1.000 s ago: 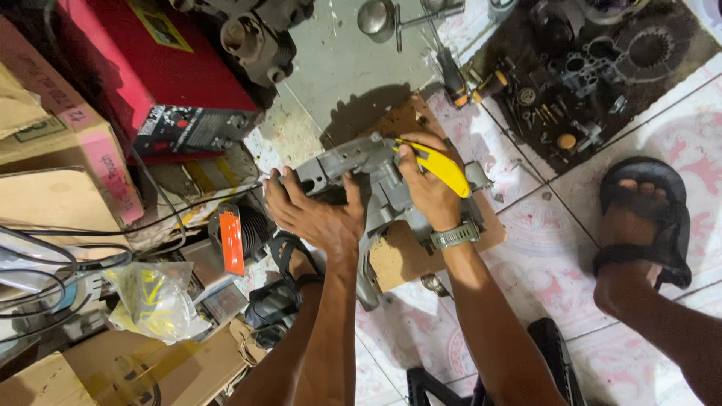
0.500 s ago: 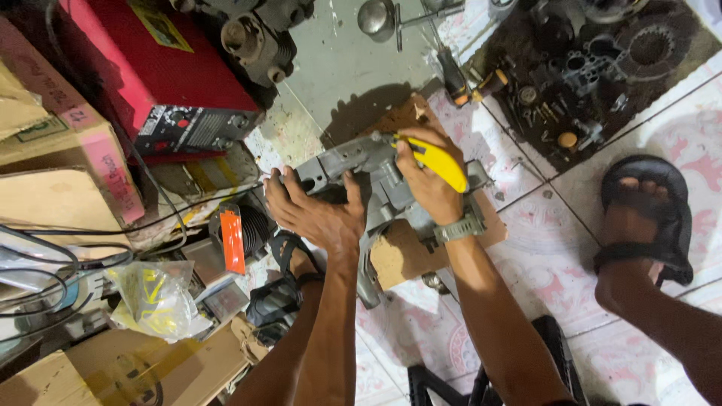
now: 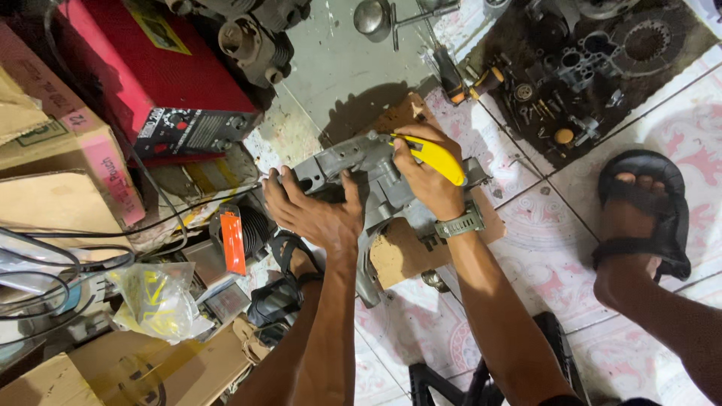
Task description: The person scrubs a large metal engine casing with a yellow-handled brush, focusing on crevices and surfaces. They rotate the casing to access different areas while scrubbing.
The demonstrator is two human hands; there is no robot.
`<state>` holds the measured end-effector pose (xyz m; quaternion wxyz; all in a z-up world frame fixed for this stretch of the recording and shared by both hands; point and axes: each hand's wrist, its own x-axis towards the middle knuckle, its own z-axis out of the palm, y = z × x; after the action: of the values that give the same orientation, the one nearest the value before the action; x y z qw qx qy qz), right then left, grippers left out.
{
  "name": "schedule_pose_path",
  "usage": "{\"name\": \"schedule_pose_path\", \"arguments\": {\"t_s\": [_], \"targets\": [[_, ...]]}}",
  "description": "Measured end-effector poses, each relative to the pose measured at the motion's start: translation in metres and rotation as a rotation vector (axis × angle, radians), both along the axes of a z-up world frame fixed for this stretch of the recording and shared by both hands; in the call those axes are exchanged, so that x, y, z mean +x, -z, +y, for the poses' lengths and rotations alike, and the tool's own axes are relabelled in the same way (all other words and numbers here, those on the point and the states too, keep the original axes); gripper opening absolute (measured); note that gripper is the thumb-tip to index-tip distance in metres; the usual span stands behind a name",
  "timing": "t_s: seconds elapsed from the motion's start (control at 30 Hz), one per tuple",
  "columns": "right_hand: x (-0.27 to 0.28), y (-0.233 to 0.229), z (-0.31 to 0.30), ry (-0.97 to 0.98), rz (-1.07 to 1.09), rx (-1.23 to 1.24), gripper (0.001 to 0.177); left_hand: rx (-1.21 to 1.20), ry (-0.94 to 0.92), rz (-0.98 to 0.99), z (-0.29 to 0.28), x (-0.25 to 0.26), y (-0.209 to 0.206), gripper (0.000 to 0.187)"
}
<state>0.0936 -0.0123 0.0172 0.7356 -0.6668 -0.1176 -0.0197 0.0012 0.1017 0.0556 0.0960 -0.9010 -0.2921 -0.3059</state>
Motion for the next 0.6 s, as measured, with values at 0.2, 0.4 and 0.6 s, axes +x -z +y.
{"name": "schedule_pose_path", "arguments": {"t_s": [0.2, 0.4, 0.6], "targets": [[0.001, 0.002, 0.000, -0.008, 0.016, 0.040, 0.007, -0.008, -0.009, -0.005, 0.000, 0.000, 0.001, 0.078], [-0.003, 0.007, -0.001, -0.013, 0.056, 0.008, 0.009, 0.008, -0.011, -0.020, 0.002, 0.001, 0.002, 0.079], [-0.010, 0.023, -0.006, 0.015, 0.060, -0.044, 0.009, 0.020, -0.006, -0.019, 0.002, 0.003, 0.001, 0.081]]}}
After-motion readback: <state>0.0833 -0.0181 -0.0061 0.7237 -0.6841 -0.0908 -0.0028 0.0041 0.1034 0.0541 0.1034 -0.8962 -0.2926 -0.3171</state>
